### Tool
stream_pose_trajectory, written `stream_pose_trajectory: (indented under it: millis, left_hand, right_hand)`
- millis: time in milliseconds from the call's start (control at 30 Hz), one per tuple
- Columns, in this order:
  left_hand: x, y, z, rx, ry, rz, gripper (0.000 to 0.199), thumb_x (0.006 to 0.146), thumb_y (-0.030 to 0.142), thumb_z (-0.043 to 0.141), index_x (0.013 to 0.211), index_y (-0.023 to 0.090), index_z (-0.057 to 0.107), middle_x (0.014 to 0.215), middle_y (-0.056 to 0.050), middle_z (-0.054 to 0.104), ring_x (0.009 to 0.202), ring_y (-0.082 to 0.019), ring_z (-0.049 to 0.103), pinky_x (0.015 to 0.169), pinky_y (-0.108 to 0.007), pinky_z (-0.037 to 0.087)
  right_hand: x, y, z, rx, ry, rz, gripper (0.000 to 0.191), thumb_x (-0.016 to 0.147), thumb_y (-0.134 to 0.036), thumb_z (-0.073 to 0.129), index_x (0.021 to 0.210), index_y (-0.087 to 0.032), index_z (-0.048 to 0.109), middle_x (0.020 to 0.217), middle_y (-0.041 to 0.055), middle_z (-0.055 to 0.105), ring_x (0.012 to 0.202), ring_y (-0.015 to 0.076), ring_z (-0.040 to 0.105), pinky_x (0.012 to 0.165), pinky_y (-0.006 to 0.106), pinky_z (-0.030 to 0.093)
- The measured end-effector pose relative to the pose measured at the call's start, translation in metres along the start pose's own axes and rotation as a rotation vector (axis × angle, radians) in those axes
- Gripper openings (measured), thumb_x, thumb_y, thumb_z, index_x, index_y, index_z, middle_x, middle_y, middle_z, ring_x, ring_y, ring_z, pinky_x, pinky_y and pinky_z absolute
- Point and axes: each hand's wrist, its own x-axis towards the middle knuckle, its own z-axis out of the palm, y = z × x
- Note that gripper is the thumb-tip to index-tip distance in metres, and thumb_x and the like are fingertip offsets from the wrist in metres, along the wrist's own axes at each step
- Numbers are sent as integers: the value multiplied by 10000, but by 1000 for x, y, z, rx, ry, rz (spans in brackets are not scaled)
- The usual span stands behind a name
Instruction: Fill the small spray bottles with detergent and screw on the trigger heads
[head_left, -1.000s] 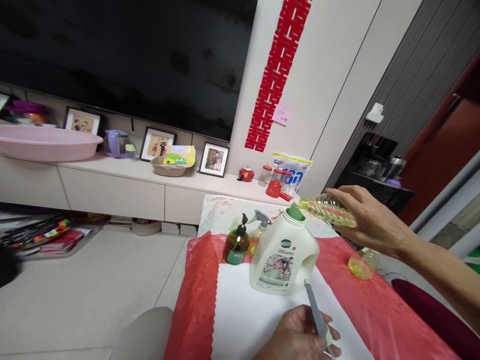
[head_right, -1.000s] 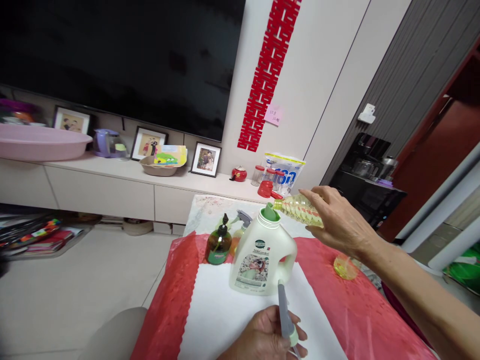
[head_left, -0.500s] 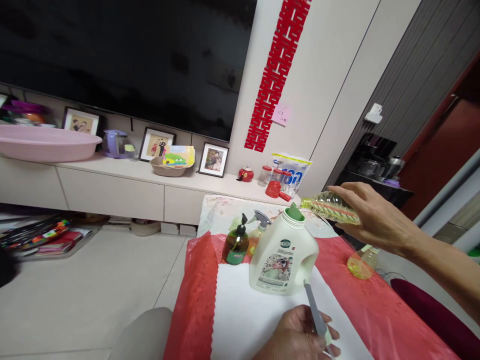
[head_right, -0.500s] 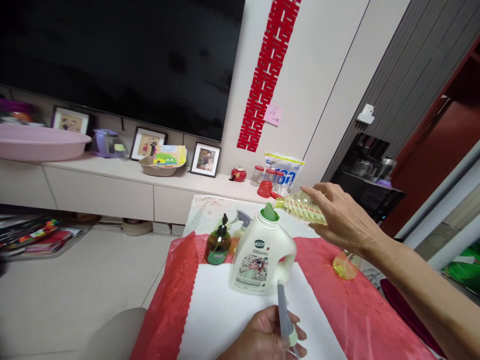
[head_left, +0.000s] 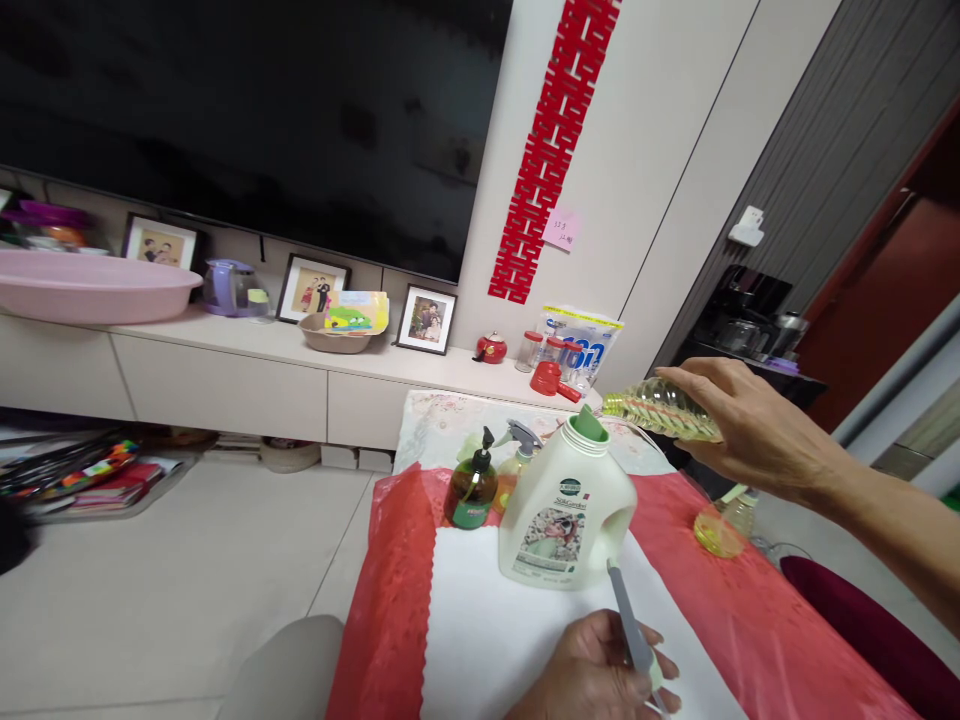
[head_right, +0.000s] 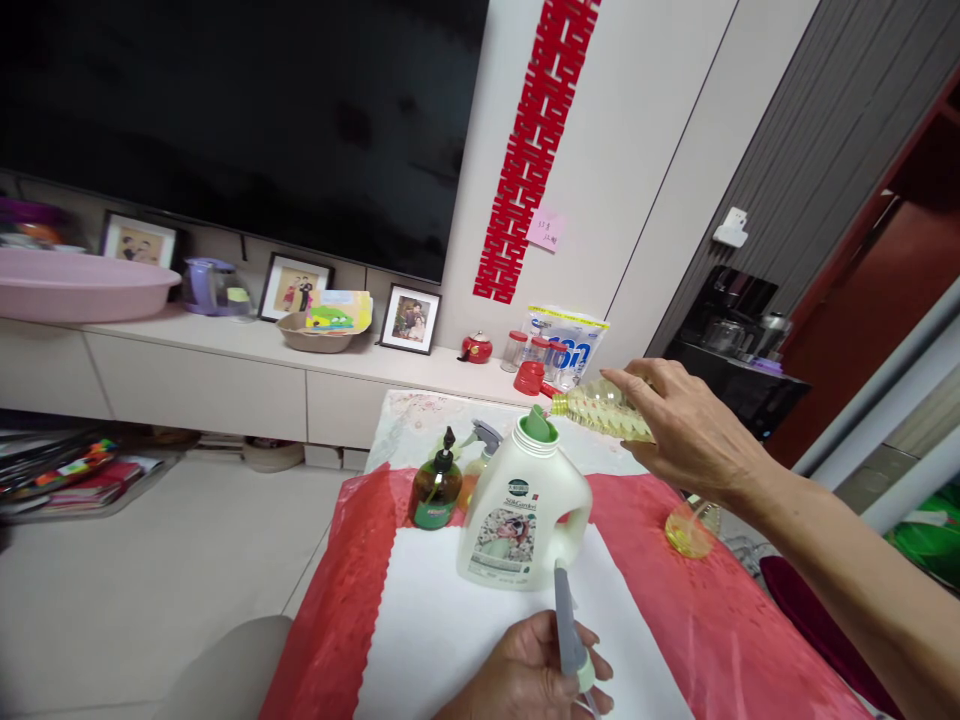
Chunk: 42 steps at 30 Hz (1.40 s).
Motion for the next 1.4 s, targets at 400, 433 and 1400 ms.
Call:
stream_pose_trajectory:
  millis: [400, 433, 1400]
  left_hand:
    - [1, -1, -2, -11, -19, 6, 659, 419, 334, 1014, 966, 159, 690, 901, -70, 750, 763, -198, 730, 729, -331, 466]
    - [1, -1, -1, -5, -15, 2, 676, 402, 345, 1018, 963, 159, 690, 898, -68, 750, 760, -197, 730, 724, -331, 467]
    - [2, 1, -1, -36, -23, 16, 654, 420, 364, 1014, 970, 184, 711, 913, -58, 754, 783, -207, 739, 731, -346, 494]
  right_hand:
    - [5, 1, -4, -10, 7, -8, 593, 884, -311, 506, 1453, -155, 444, 1332, 163, 474, 1147, 333, 510, 933, 487, 500]
    - [6, 1, -4, -13, 10, -11, 586, 889, -310, 498, 1451, -150, 446, 1329, 163, 477, 1147, 332, 510, 933, 487, 499]
    - [26, -3, -8, -150, 72, -132, 537, 907, -182, 537, 1436, -209, 450, 1359, 140, 464, 1211, 341, 481, 959, 497, 465]
